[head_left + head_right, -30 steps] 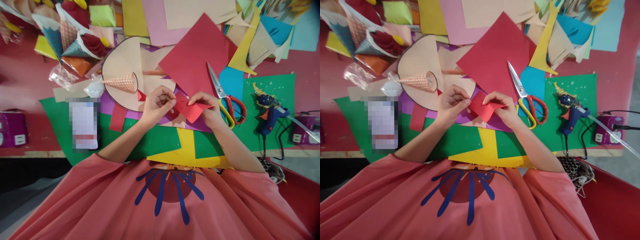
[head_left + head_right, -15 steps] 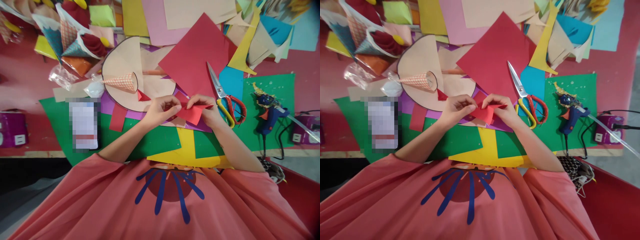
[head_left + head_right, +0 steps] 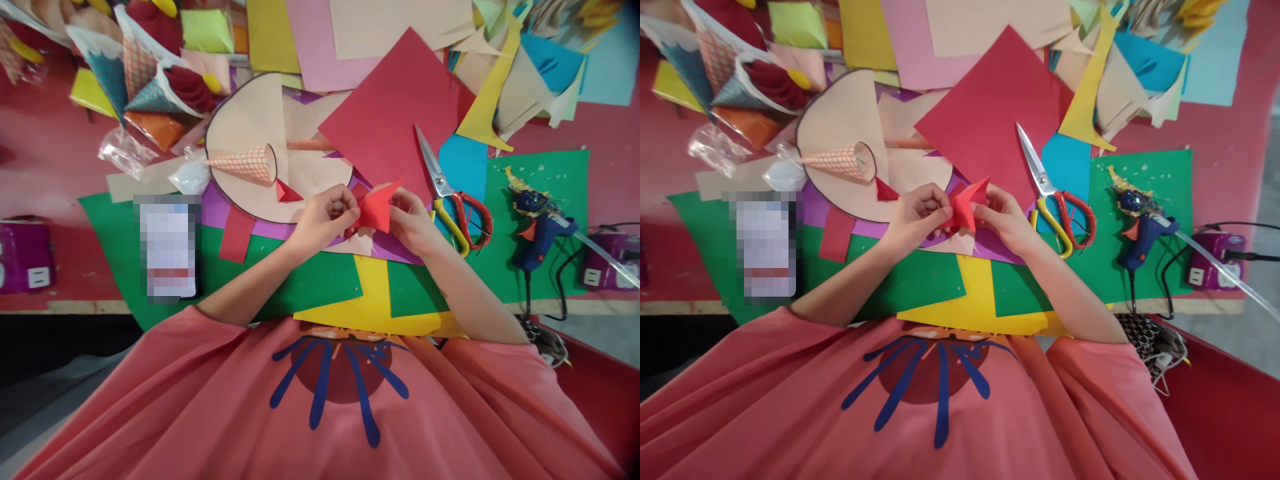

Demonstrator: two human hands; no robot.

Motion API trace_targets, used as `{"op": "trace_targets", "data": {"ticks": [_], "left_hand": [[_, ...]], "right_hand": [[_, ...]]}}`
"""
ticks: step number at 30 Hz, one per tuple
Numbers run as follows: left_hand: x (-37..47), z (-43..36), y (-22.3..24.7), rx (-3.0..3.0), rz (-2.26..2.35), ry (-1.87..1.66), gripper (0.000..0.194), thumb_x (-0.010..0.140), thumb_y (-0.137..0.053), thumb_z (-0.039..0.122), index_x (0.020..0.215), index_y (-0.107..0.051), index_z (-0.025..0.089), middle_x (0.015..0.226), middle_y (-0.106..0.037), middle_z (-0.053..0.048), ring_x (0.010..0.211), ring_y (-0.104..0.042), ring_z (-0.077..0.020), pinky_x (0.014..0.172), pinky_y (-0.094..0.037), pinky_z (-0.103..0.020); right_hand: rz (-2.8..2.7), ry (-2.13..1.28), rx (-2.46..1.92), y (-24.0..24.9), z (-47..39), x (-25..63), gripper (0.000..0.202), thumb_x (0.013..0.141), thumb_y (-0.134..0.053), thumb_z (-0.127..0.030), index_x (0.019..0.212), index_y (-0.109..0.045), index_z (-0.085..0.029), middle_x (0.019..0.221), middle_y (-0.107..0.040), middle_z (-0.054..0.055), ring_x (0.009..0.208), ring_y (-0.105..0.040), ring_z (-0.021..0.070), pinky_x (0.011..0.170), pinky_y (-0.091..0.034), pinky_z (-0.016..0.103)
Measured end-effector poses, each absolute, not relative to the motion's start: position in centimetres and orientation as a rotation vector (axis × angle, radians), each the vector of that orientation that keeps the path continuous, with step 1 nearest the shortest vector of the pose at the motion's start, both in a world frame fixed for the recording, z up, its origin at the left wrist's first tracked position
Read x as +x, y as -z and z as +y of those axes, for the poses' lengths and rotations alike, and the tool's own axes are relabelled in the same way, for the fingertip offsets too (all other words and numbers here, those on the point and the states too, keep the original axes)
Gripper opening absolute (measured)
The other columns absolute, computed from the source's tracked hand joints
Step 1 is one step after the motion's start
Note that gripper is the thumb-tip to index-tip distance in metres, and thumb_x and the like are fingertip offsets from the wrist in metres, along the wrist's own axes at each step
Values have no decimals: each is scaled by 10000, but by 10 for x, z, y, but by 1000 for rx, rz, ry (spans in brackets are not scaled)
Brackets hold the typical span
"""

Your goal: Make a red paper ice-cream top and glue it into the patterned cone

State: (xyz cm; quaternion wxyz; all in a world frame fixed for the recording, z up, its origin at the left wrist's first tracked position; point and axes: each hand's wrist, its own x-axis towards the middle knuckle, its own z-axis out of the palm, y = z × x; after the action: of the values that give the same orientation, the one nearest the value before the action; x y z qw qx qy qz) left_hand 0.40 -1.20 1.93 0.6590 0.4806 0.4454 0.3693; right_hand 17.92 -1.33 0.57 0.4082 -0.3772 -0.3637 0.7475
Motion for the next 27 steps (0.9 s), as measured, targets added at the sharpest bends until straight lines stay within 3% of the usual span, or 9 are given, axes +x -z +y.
{"op": "trace_targets", "data": {"ticks": [5, 13, 16, 21, 27], "left_hand": [[5, -14, -17, 1094, 982, -844, 180, 748, -663, 169, 690, -494, 175, 495, -546, 53, 392, -485, -32, 378, -356, -147], [5, -17, -16, 1077, 980, -806, 313, 726, -767, 350, 705, -502, 184, 490, -494, 77, 347, -418, -23, 327, -274, -171], [6, -17, -16, 1086, 965, -821, 306, 728, -762, 338, 711, -505, 174, 515, -509, 76, 372, -427, -12, 351, -298, -159], [6, -16, -16, 1092, 921, -798, 293, 741, -747, 340, 737, -508, 170, 558, -565, 54, 403, -459, -15, 379, -333, -141], [4, -14, -13, 1167, 916, -842, 377, 859, -582, 534, 869, -607, 158, 636, -644, 7, 521, -594, -65, 503, -486, -165]], "right_hand": [[-930, -1900, -971, -7, -15, 177, 363, 662, -822, -419, 877, -630, -200, 741, -655, -27, 635, -632, 103, 625, -559, 248], [-1094, -1754, -1085, -5, -19, 178, 230, 725, -781, -361, 850, -657, -213, 829, -648, -24, 730, -601, 89, 657, -510, 208], [-1119, -1726, -1102, -7, -19, 177, 195, 730, -774, -337, 808, -656, -203, 798, -645, -28, 712, -597, 81, 625, -496, 192], [-1053, -1799, -1069, -8, -20, 175, 156, 775, -722, -307, 768, -616, -193, 610, -635, -52, 515, -599, 73, 523, -501, 202], [-963, -1673, -1073, -6, -18, 176, 166, 762, -736, -286, 778, -609, -181, 553, -651, -58, 430, -609, 77, 447, -504, 193]]}}
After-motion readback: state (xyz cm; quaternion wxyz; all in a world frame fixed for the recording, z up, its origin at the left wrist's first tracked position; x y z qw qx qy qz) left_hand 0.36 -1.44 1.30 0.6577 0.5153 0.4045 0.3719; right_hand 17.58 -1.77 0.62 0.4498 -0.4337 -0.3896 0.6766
